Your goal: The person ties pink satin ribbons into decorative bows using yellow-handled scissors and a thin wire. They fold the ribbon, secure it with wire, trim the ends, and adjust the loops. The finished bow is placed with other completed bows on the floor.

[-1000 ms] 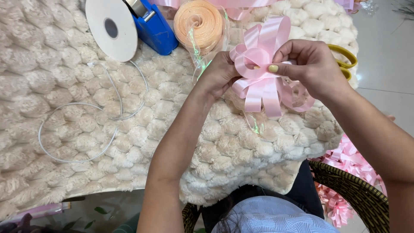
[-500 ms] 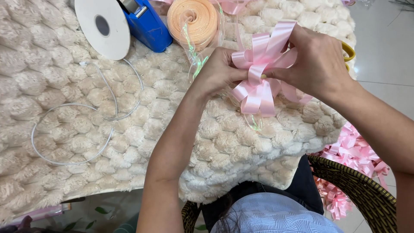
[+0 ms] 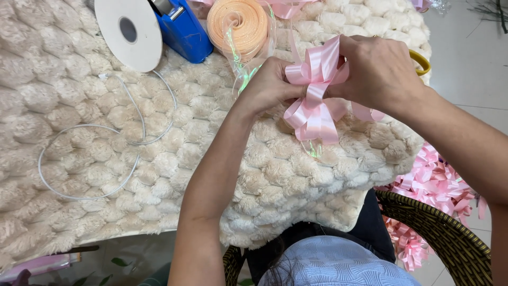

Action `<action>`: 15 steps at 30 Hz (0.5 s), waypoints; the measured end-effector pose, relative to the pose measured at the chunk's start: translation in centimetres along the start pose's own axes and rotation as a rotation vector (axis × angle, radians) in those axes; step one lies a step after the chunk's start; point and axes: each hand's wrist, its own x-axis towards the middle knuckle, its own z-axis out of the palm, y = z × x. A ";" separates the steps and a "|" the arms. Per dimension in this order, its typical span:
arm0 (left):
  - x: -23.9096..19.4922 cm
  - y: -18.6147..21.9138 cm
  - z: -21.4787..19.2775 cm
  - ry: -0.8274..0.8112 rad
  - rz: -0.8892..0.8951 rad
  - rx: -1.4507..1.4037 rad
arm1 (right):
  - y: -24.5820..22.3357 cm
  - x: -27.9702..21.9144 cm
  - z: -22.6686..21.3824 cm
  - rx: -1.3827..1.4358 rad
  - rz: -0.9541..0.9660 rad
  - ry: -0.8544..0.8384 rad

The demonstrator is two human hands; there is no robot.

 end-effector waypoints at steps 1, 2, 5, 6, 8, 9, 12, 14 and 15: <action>-0.2 0.2 -0.1 0.001 0.001 0.000 | -0.1 0.1 -0.1 0.000 -0.001 0.001; -0.5 0.4 -0.1 -0.021 0.006 -0.071 | -0.1 0.2 -0.2 -0.018 0.013 -0.023; 0.2 -0.5 -0.3 -0.038 0.013 -0.165 | -0.4 0.8 -1.8 0.105 0.024 -0.110; 0.6 -1.0 -0.4 -0.031 0.014 -0.187 | -0.5 1.0 -2.6 0.247 0.018 -0.172; 0.0 0.4 -0.6 0.026 -0.096 -0.205 | 1.9 1.2 -3.4 0.492 -0.006 -0.210; -0.3 1.0 -0.7 0.079 -0.207 -0.227 | 3.1 1.2 -3.7 0.736 -0.029 -0.250; 2.6 -4.3 -2.5 -0.105 -0.108 -0.668 | 10.5 0.1 -2.1 1.177 0.021 -0.130; 3.2 -5.2 -3.4 -0.161 -0.039 -0.789 | 15.4 -0.4 0.6 1.275 0.079 -0.008; 3.4 -5.7 -3.8 -0.220 0.023 -0.911 | 17.8 -0.7 2.1 1.374 0.143 0.114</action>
